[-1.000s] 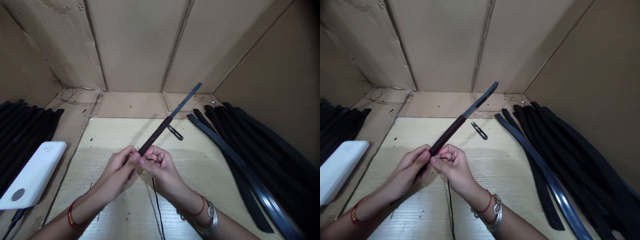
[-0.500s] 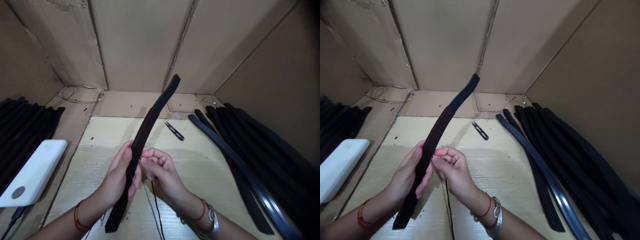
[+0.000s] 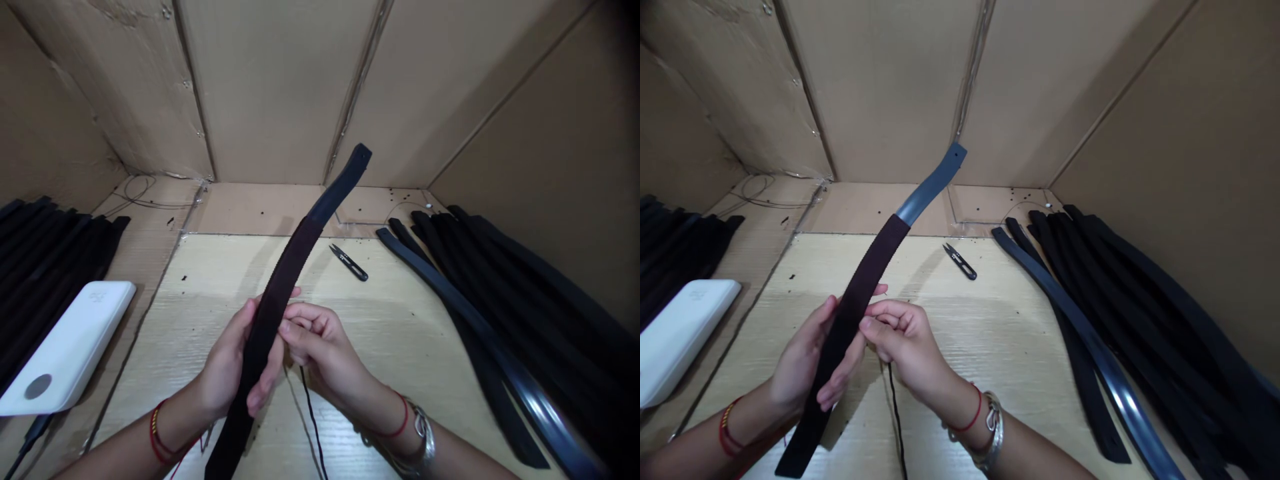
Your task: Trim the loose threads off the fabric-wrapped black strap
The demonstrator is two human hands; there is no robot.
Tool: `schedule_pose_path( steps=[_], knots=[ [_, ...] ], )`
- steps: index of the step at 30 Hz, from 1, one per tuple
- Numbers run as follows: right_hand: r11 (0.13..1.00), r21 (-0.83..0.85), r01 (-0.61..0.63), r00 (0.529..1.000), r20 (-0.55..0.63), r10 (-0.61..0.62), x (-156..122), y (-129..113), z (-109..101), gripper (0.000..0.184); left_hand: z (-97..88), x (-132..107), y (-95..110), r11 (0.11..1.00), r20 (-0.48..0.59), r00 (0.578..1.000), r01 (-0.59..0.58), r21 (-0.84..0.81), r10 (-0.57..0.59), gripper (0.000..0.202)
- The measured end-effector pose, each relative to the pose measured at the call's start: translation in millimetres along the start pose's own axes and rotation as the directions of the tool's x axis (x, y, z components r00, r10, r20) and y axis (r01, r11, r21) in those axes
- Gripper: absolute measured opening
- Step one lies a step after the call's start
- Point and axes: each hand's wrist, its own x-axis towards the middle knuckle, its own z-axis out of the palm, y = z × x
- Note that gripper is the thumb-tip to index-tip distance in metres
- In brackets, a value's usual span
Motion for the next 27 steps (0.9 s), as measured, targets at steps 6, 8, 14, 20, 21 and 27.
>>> schedule_pose_path(
  steps=[6, 8, 14, 20, 21, 27],
  knots=[
    [0.995, -0.089, 0.049, 0.999, 0.005, -0.049, -2.0, 1.0, 0.5, 0.027, -0.5, -0.7, -0.4, 0.993, 0.094, 0.995, -0.028, -0.111, 0.039, 0.064],
    [0.990, -0.121, 0.072, 0.997, 0.008, -0.071, -3.2, 1.8, 0.3, 0.027, -0.6, -0.5, -1.9, 0.989, 0.125, 0.992, -0.018, -0.146, 0.036, 0.062],
    [0.995, -0.061, 0.079, 0.997, 0.016, -0.078, -8.0, 0.8, 3.6, 0.026, -0.1, -1.6, -5.4, 0.964, 0.249, 0.968, 0.040, -0.264, 0.028, 0.050],
    [1.000, 0.018, 0.025, 0.999, -0.028, -0.025, -9.4, 0.4, 7.0, 0.031, 3.1, -1.1, -1.7, 0.956, 0.259, 0.966, 0.062, -0.286, 0.015, 0.046],
    [1.000, 0.012, 0.017, 0.999, -0.040, -0.017, -9.1, 0.7, 6.7, 0.032, 3.1, -0.8, -0.9, 0.955, 0.261, 0.965, 0.068, -0.290, 0.010, 0.046],
    [0.999, -0.033, 0.034, 0.996, -0.084, -0.037, -4.7, -1.9, 4.1, 0.032, 4.0, 1.4, 0.9, 0.992, 0.132, 0.991, 0.049, -0.114, -0.033, 0.036]
  ],
)
